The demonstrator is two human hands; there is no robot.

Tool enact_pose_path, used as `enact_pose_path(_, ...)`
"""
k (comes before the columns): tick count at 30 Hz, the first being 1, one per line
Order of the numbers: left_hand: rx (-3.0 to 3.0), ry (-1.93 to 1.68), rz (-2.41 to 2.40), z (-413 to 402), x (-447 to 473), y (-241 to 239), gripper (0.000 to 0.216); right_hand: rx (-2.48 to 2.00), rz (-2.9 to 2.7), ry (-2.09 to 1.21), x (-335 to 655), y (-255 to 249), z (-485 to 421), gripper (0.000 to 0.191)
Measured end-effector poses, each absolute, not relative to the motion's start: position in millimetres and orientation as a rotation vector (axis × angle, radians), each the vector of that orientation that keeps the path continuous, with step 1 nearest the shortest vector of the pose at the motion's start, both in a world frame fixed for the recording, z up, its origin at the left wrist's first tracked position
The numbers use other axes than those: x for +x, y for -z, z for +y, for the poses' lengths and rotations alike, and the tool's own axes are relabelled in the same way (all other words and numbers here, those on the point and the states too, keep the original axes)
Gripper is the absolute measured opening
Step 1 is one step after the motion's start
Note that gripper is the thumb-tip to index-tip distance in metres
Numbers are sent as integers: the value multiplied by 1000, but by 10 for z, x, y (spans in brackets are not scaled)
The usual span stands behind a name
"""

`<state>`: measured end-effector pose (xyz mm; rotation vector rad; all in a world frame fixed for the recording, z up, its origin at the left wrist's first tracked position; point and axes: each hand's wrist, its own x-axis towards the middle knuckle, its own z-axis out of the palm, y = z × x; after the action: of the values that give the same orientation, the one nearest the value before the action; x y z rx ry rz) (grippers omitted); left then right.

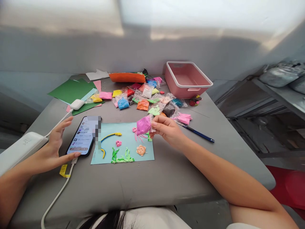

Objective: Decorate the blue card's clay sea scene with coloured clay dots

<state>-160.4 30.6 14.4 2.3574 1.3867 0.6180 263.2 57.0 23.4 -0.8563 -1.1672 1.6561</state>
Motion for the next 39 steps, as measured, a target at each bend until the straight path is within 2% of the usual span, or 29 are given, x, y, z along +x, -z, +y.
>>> enact_pose_path(5,2318,-650,1555,347,-1522,-135,76,-862,-1180,-1649,2633,-229,578,33)
enact_pose_path(10,2138,-1030,1906,344,-1321,-246,32,-853,-1207,-1640,2640,-233,566,32)
enact_pose_path(15,2014,-1208,1910,165,-1162,-391,19,-839,-1274,-1605,2647,-220,558,34)
enact_pose_path(18,2111,-1121,1776,34,-1003,-472,19,-842,-1357,-1566,2618,-215,527,34)
enact_pose_path(22,2354,-836,1268,-85,-625,-576,19,-827,-1557,-1512,2517,-252,407,33)
enact_pose_path(26,2428,-686,1006,-112,-199,-645,16,-763,-1831,-1348,2402,-311,245,30)
enact_pose_path(32,2294,-494,985,-25,142,-635,20,-636,-2129,-765,2336,-268,118,12)
enact_pose_path(39,2307,-534,1064,59,207,-576,26,-542,-2196,-354,2304,-210,93,14)
